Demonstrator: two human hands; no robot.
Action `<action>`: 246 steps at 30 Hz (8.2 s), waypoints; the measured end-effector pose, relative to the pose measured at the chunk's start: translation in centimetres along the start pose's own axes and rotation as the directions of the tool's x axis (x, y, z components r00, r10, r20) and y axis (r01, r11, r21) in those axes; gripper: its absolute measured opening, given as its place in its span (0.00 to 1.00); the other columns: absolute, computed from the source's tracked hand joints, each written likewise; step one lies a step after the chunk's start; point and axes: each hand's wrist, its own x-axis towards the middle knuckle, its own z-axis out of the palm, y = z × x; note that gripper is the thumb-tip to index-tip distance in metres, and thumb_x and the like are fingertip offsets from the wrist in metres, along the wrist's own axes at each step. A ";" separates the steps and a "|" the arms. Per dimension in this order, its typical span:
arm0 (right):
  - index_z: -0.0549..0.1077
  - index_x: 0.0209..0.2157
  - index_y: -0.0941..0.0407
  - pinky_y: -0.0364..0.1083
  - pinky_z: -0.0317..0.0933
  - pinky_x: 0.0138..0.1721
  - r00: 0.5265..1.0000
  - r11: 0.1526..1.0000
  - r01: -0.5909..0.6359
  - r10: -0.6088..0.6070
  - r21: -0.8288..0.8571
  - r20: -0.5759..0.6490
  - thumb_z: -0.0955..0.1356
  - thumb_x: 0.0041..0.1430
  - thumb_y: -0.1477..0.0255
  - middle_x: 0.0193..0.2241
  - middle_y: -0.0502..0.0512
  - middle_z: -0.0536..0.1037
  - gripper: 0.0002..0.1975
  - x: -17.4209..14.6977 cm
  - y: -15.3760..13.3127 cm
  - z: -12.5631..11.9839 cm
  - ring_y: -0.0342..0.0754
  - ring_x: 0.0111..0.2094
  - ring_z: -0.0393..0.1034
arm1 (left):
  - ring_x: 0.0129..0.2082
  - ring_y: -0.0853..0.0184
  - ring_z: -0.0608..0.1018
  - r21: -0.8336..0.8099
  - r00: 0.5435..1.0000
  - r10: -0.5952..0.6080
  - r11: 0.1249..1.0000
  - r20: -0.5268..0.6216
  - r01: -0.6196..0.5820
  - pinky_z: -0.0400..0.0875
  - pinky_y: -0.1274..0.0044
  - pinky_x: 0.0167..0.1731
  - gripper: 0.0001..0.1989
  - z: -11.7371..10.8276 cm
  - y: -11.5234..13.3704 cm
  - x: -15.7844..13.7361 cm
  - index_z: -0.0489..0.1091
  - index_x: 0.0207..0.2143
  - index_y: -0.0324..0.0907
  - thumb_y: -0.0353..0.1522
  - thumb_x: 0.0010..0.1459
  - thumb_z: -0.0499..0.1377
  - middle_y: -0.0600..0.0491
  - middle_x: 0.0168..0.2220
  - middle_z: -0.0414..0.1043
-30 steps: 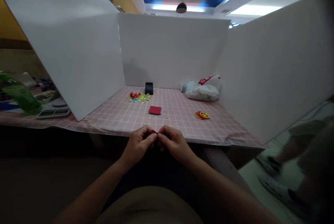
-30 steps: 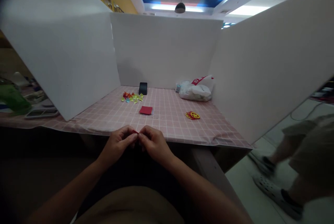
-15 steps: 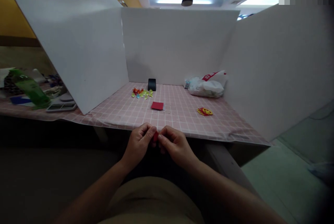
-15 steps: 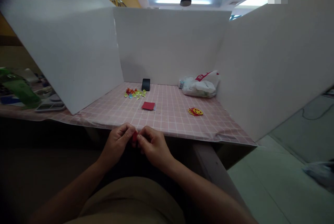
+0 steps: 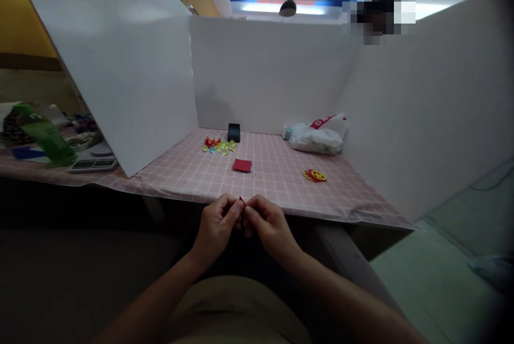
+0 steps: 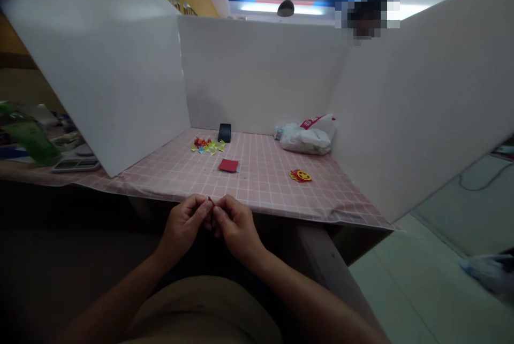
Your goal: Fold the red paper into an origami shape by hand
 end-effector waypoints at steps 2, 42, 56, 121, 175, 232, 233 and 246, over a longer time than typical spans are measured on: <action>0.69 0.30 0.55 0.41 0.60 0.23 0.999 0.997 -0.036 0.036 0.061 -0.011 0.69 0.62 0.60 0.23 0.48 0.73 0.14 0.3 0.2 0.0 0.40 0.21 0.65 | 0.22 0.70 0.74 -0.099 0.999 -0.040 0.994 0.033 0.043 0.71 0.78 0.26 0.11 0.1 -0.1 0.2 0.71 0.32 0.40 0.38 0.61 0.61 0.56 0.23 0.72; 0.64 0.25 0.54 0.41 0.54 0.22 0.975 0.975 0.110 -0.069 -0.191 0.210 0.64 0.67 0.55 0.17 0.45 0.66 0.21 3.2 1.8 -1.8 0.40 0.19 0.60 | 0.23 0.72 0.71 0.081 0.974 -0.026 0.997 0.227 0.007 0.66 0.80 0.25 0.10 -1.2 -0.9 0.8 0.72 0.31 0.39 0.36 0.63 0.58 0.53 0.27 0.74; 0.67 0.28 0.55 0.40 0.57 0.21 0.978 0.999 0.038 -0.035 -0.010 0.206 0.65 0.67 0.56 0.19 0.45 0.68 0.20 2.7 2.4 -0.3 0.39 0.17 0.62 | 0.21 0.73 0.67 0.095 0.997 0.050 0.994 -0.050 -0.045 0.61 0.80 0.23 0.13 -1.1 -2.2 0.5 0.66 0.28 0.40 0.37 0.64 0.58 0.59 0.21 0.64; 0.71 0.29 0.55 0.43 0.60 0.28 0.994 0.967 0.077 -0.055 -0.243 0.094 0.67 0.63 0.67 0.26 0.50 0.72 0.09 2.7 2.0 0.1 0.43 0.26 0.66 | 0.26 0.71 0.75 -0.012 0.992 -0.070 0.998 -0.103 0.069 0.72 0.78 0.28 0.09 -1.7 -2.2 0.0 0.74 0.40 0.39 0.35 0.59 0.62 0.53 0.33 0.76; 0.68 0.30 0.56 0.41 0.60 0.24 0.988 0.996 -0.083 0.077 0.040 0.137 0.69 0.57 0.69 0.25 0.46 0.73 0.07 2.7 1.9 0.0 0.39 0.21 0.67 | 0.28 0.72 0.76 -0.095 0.994 -0.057 0.994 -0.089 0.049 0.72 0.80 0.32 0.04 -1.7 -2.0 0.2 0.74 0.35 0.40 0.31 0.56 0.65 0.57 0.30 0.75; 0.68 0.29 0.56 0.41 0.59 0.23 0.982 0.994 -0.098 0.089 0.047 0.169 0.69 0.60 0.65 0.23 0.45 0.70 0.10 2.0 1.4 0.3 0.39 0.20 0.66 | 0.31 0.68 0.77 -0.022 1.000 -0.022 1.000 -0.010 0.022 0.72 0.78 0.34 0.05 -2.5 -1.6 -0.2 0.74 0.34 0.40 0.33 0.57 0.62 0.53 0.32 0.76; 0.68 0.29 0.56 0.41 0.59 0.23 0.982 0.994 -0.098 0.089 0.050 0.169 0.69 0.60 0.65 0.23 0.45 0.70 0.10 2.0 1.5 0.3 0.39 0.21 0.65 | 0.32 0.69 0.77 -0.025 1.000 -0.023 0.999 -0.011 0.022 0.72 0.78 0.34 0.05 -2.5 -1.6 -0.2 0.74 0.34 0.40 0.32 0.57 0.62 0.54 0.32 0.76; 0.68 0.30 0.55 0.42 0.59 0.25 0.989 0.995 0.008 0.007 -0.101 0.148 0.67 0.63 0.63 0.24 0.47 0.71 0.11 2.1 1.5 0.2 0.40 0.22 0.66 | 0.32 0.69 0.78 0.016 0.999 0.027 1.000 -0.029 -0.027 0.73 0.78 0.35 0.05 -2.4 -2.0 -0.2 0.72 0.37 0.41 0.30 0.57 0.63 0.54 0.32 0.75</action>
